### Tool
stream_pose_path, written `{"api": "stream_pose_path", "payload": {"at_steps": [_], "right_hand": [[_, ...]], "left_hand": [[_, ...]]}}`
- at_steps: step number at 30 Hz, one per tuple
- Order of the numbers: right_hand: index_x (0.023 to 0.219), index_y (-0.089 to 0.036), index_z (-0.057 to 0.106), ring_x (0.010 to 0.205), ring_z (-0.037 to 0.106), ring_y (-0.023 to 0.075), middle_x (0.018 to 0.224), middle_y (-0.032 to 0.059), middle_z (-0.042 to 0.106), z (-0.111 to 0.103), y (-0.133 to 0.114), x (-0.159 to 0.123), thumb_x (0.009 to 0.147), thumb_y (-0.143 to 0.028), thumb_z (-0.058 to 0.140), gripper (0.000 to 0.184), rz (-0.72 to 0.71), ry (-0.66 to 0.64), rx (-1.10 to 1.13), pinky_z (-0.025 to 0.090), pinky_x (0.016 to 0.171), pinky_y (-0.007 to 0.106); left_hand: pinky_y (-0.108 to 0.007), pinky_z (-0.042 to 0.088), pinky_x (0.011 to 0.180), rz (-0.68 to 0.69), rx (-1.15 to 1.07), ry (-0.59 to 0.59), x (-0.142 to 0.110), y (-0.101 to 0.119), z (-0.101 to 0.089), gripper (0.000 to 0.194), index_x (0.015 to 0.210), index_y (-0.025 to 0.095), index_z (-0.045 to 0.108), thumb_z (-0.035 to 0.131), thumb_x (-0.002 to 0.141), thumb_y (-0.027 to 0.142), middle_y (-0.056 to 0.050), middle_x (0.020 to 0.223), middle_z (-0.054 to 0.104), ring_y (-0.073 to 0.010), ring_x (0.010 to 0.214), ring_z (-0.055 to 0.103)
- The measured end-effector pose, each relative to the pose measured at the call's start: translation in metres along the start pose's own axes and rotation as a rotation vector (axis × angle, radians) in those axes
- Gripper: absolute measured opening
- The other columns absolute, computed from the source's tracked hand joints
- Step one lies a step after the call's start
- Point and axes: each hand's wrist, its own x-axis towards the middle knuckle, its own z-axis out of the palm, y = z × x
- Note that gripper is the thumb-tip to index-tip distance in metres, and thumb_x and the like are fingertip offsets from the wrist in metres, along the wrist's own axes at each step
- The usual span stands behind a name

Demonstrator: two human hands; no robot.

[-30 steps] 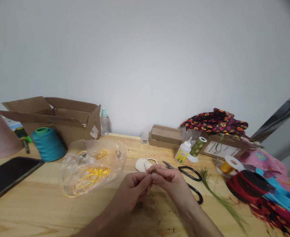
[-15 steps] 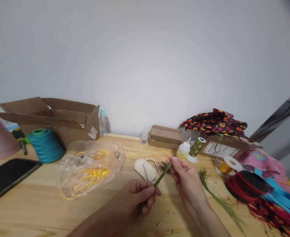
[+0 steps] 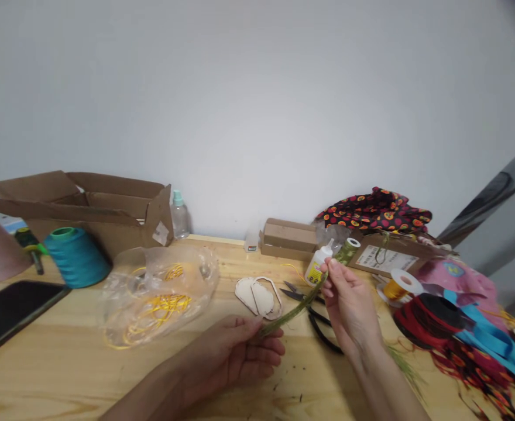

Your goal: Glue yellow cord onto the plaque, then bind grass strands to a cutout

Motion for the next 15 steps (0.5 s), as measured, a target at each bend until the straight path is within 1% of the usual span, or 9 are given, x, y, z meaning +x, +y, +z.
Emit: {"api": "stream_pose_path", "payload": {"at_steps": [2, 4, 7, 10, 12, 14, 15], "right_hand": [[0.066, -0.013, 0.066, 0.046, 0.036, 0.0006, 0.059, -0.0024, 0.058, 0.000, 0.000, -0.001, 0.054, -0.028, 0.076, 0.022, -0.003, -0.008, -0.001, 0.028, 0.037, 0.008], [0.066, -0.013, 0.066, 0.046, 0.037, 0.0006, 0.059, -0.0021, 0.058, 0.001, -0.001, -0.002, 0.054, -0.029, 0.075, 0.022, -0.009, -0.014, -0.002, 0.029, 0.038, 0.008], [0.065, -0.013, 0.066, 0.045, 0.036, 0.0006, 0.058, -0.0026, 0.057, 0.003, -0.003, -0.004, 0.054, -0.029, 0.075, 0.022, -0.024, -0.019, -0.011, 0.028, 0.038, 0.009], [0.064, -0.013, 0.066, 0.044, 0.035, 0.0009, 0.055, -0.0035, 0.055, 0.006, -0.004, -0.006, 0.055, -0.030, 0.075, 0.021, -0.034, -0.024, -0.022, 0.027, 0.037, 0.010], [0.063, -0.014, 0.066, 0.044, 0.035, 0.0016, 0.055, -0.0035, 0.055, 0.006, -0.004, -0.006, 0.055, -0.030, 0.074, 0.020, -0.047, -0.019, -0.029, 0.027, 0.038, 0.011], [0.063, -0.014, 0.066, 0.044, 0.035, 0.0022, 0.055, -0.0033, 0.055, 0.005, -0.005, -0.005, 0.056, -0.031, 0.074, 0.020, -0.070, -0.013, -0.042, 0.027, 0.038, 0.013], [0.063, -0.014, 0.066, 0.044, 0.034, 0.0025, 0.055, -0.0034, 0.055, 0.004, -0.004, -0.005, 0.057, -0.031, 0.073, 0.020, -0.086, -0.013, -0.056, 0.026, 0.039, 0.013]], "left_hand": [[-0.021, 0.047, 0.066, -0.003, 0.020, 0.001, 0.000, -0.001, -0.001, 0.030, 0.091, 0.004, 0.063, 0.052, 0.080, 0.030, -0.012, 0.084, 0.066, -0.0129, 0.071, 0.062], [-0.023, 0.047, 0.068, 0.004, 0.069, 0.028, 0.001, -0.003, -0.002, 0.028, 0.088, 0.005, 0.063, 0.054, 0.078, 0.030, -0.012, 0.085, 0.066, -0.0133, 0.071, 0.062], [-0.026, 0.046, 0.072, 0.056, 0.148, 0.127, 0.003, -0.004, -0.004, 0.027, 0.086, 0.009, 0.063, 0.059, 0.074, 0.032, -0.011, 0.087, 0.066, -0.0139, 0.074, 0.061], [-0.027, 0.045, 0.073, 0.115, 0.238, 0.227, 0.009, -0.003, -0.008, 0.031, 0.089, 0.012, 0.062, 0.063, 0.068, 0.035, -0.009, 0.085, 0.066, -0.0133, 0.074, 0.060], [-0.027, 0.045, 0.069, 0.174, 0.391, 0.281, 0.011, -0.002, -0.010, 0.033, 0.086, 0.012, 0.063, 0.063, 0.067, 0.039, -0.006, 0.079, 0.066, -0.0142, 0.071, 0.059], [-0.028, 0.045, 0.067, 0.266, 0.654, 0.357, 0.012, 0.000, -0.010, 0.032, 0.083, 0.013, 0.064, 0.057, 0.070, 0.042, -0.004, 0.073, 0.065, -0.0167, 0.069, 0.058], [-0.029, 0.044, 0.069, 0.332, 0.794, 0.396, 0.011, 0.001, -0.009, 0.031, 0.083, 0.014, 0.065, 0.054, 0.072, 0.042, -0.004, 0.076, 0.065, -0.0184, 0.073, 0.058]]}}
